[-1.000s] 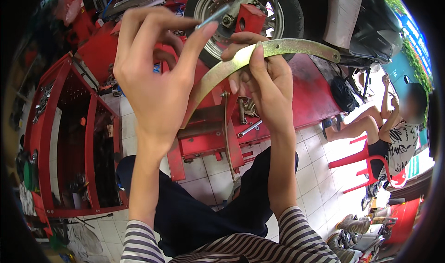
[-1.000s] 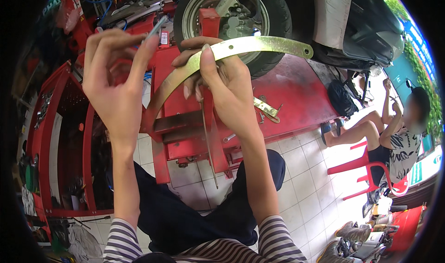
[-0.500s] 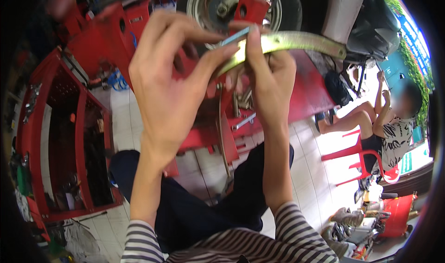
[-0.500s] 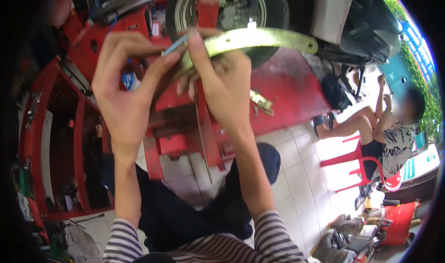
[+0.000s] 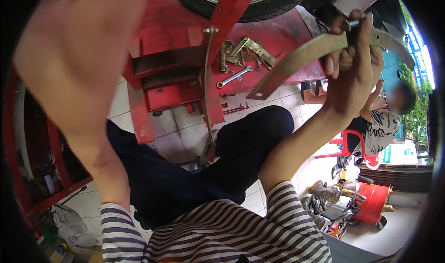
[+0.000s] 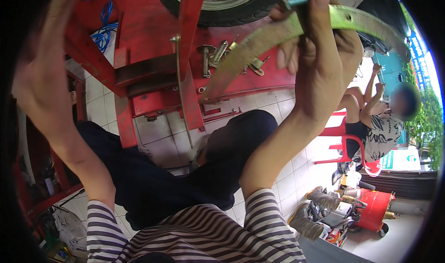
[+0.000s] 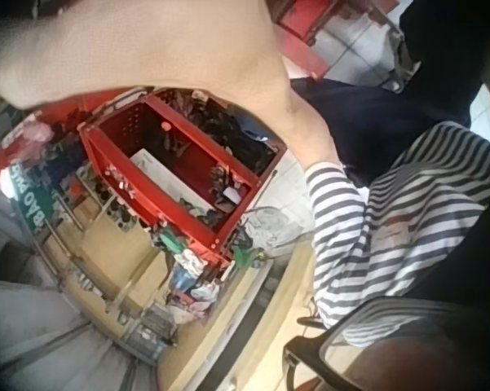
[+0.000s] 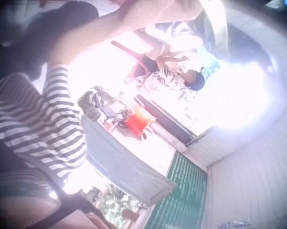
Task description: The person assembles a metal bracket using a wrench and then threads a large bolt through a red support stand. They handle metal components, a nut, and a large threaded rod.
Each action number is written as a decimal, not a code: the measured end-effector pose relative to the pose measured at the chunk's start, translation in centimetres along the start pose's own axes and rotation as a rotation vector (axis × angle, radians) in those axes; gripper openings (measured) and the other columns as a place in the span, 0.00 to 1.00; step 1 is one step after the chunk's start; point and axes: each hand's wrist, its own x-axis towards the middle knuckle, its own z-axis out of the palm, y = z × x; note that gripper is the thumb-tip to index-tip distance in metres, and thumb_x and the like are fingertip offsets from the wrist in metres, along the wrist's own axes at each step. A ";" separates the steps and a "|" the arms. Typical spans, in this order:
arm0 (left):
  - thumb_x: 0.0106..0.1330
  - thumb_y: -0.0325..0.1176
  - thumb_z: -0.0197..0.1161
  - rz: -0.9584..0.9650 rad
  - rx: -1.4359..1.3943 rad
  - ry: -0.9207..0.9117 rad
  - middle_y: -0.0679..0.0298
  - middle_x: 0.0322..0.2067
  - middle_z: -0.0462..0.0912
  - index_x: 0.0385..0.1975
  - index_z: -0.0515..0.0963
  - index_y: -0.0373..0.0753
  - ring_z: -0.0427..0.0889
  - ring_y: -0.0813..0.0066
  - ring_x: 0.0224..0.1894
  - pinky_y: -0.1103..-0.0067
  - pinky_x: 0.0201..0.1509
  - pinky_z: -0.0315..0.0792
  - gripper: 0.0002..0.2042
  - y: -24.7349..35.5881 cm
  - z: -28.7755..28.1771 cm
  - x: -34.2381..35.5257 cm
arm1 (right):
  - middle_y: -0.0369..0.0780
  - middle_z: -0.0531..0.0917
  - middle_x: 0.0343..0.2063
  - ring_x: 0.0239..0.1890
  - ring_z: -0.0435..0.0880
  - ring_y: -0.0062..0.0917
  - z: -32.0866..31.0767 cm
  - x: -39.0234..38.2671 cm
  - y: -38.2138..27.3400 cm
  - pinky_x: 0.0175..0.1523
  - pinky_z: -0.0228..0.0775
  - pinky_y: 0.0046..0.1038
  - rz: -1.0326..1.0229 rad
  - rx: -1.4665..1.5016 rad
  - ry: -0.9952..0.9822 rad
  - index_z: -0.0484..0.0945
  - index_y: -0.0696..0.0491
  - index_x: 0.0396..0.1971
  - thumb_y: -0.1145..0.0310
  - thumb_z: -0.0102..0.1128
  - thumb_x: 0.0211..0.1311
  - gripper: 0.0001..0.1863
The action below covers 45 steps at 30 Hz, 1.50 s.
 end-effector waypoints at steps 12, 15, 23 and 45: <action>0.60 0.25 0.66 -0.135 0.195 0.090 0.63 0.30 0.75 0.34 0.75 0.33 0.73 0.80 0.29 0.82 0.32 0.66 0.07 -5.3 -4.2 -1.6 | 0.34 0.80 0.21 0.16 0.71 0.11 -5.3 0.6 5.7 0.20 0.56 0.15 0.040 -0.377 -0.052 0.83 0.58 0.35 0.61 0.64 0.67 0.14; 0.60 0.25 0.66 -0.158 0.241 0.108 0.62 0.30 0.74 0.34 0.75 0.33 0.73 0.80 0.28 0.82 0.32 0.66 0.07 -6.6 -5.9 -1.6 | 0.34 0.80 0.19 0.17 0.73 0.12 -6.1 0.6 8.3 0.21 0.59 0.18 0.162 -0.652 -0.304 0.85 0.59 0.34 0.63 0.68 0.62 0.13; 0.61 0.25 0.64 -0.190 0.314 0.123 0.62 0.29 0.74 0.36 0.73 0.33 0.72 0.79 0.28 0.82 0.31 0.65 0.08 -8.8 -9.2 -1.6 | 0.45 0.83 0.19 0.20 0.81 0.35 -5.9 1.3 15.3 0.31 0.72 0.36 0.348 -1.017 -0.913 0.85 0.59 0.32 0.61 0.73 0.54 0.15; 0.62 0.23 0.61 -0.225 0.344 0.141 0.61 0.26 0.72 0.39 0.69 0.33 0.71 0.78 0.25 0.81 0.29 0.63 0.09 -10.4 -10.5 -2.0 | 0.41 0.87 0.29 0.36 0.86 0.33 -9.7 0.1 19.5 0.42 0.75 0.35 0.770 -1.237 -1.023 0.86 0.51 0.32 0.65 0.77 0.42 0.14</action>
